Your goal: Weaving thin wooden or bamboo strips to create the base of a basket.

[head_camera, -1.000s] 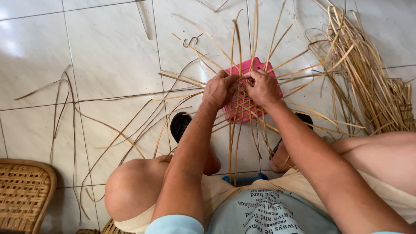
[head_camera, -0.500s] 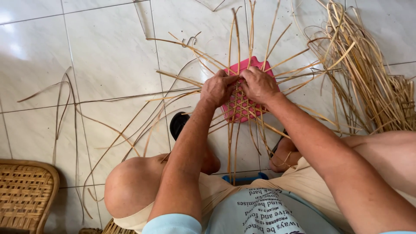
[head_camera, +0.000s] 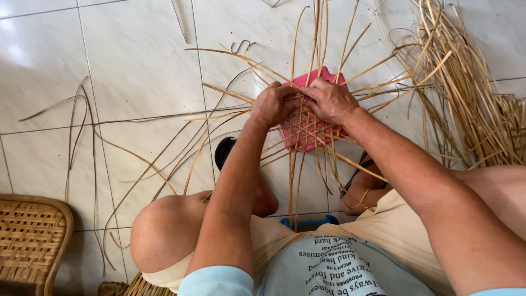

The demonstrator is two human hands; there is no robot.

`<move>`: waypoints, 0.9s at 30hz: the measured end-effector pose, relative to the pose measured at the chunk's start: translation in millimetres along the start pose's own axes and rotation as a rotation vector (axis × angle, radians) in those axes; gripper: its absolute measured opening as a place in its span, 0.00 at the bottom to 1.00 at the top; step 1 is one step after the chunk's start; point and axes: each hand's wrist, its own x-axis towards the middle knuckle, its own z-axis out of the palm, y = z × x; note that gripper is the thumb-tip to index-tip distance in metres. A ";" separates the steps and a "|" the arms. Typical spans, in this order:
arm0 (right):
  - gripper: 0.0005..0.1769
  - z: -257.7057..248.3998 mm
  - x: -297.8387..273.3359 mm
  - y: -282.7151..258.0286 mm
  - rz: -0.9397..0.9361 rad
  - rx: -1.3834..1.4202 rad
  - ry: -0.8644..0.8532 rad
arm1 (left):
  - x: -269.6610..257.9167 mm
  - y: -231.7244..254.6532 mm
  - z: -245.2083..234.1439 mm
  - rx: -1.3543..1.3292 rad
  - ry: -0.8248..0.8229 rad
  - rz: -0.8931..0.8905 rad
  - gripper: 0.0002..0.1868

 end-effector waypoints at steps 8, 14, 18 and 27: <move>0.11 11.6 -0.5 11.1 -0.097 -0.071 0.029 | -6.5 2.2 -5.9 0.017 0.040 -0.103 0.10; 0.11 5.1 6.5 22.3 -0.227 -0.350 -0.043 | -12.7 8.5 -8.6 0.073 0.059 -0.065 0.10; 0.22 5.3 12.8 28.5 -0.276 -0.443 -0.118 | -13.4 2.8 -6.3 0.074 0.045 -0.024 0.06; 0.26 3.8 27.3 28.5 -0.329 -0.463 -0.085 | -28.9 -10.5 -9.8 0.326 0.110 0.232 0.22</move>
